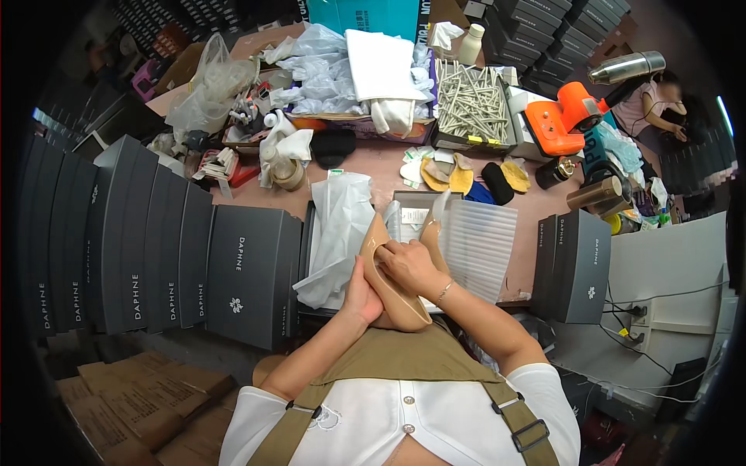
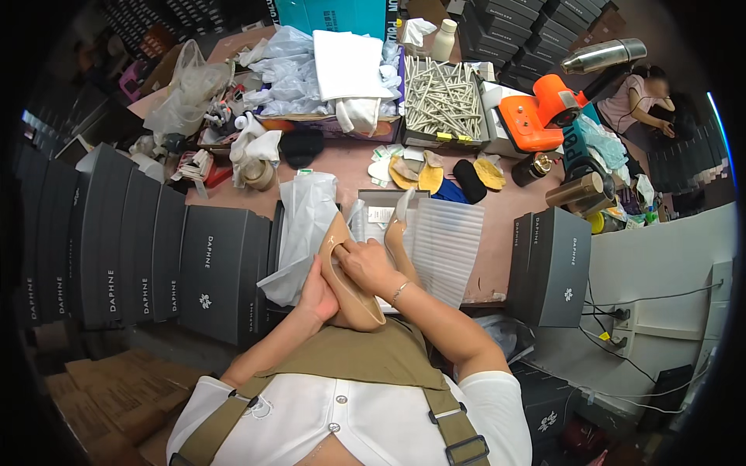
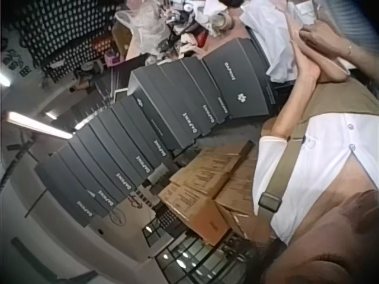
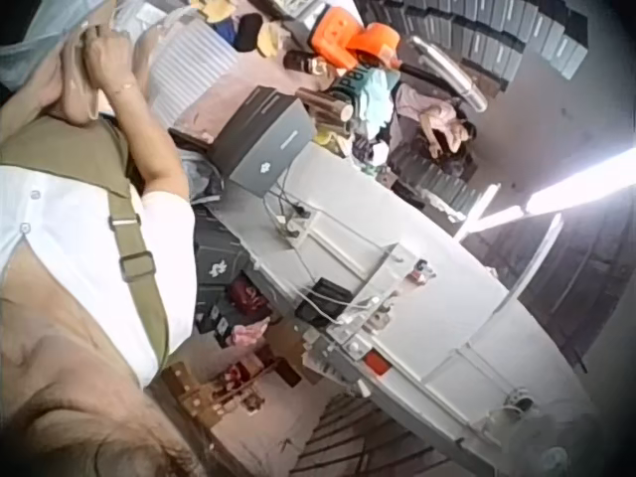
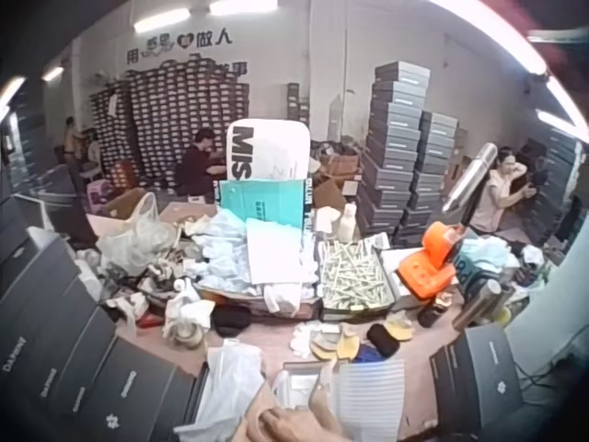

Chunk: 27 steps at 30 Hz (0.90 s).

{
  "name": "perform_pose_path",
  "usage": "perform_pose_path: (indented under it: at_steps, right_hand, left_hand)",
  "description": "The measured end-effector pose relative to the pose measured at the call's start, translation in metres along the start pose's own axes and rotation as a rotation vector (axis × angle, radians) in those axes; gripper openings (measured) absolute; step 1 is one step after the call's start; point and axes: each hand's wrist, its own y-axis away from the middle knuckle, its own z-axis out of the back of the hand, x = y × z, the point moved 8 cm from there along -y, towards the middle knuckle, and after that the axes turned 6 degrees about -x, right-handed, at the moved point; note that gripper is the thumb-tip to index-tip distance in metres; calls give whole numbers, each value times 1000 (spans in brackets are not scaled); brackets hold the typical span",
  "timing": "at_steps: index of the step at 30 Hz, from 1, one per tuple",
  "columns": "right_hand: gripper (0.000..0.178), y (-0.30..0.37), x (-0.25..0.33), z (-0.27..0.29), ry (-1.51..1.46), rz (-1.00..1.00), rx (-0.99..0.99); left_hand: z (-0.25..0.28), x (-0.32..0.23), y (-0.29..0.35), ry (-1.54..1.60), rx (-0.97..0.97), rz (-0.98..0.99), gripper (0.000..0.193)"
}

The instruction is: Inspecting beige high-heeled shoes and packing them into a branded shoe box with tissue paper.

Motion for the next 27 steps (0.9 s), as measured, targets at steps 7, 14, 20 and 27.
perform_pose_path:
  at_steps: [7,14,20,27]
  right_hand:
    - [15,-14,-21,-25,-184,-175,-51]
    - [15,-6,-27,-28,-181,-246,-194]
    - [15,22,-23,11,-214,-133,-185]
    - [19,-5,0,20,77,38,1]
  left_hand:
    - [0,-3,0,18,-52,-55,61]
    - [11,-2,-13,-3,-22,-105,59]
    - [25,-11,-10,72,-96,-139,58]
    - [18,-9,-8,-2,-10,-118,60]
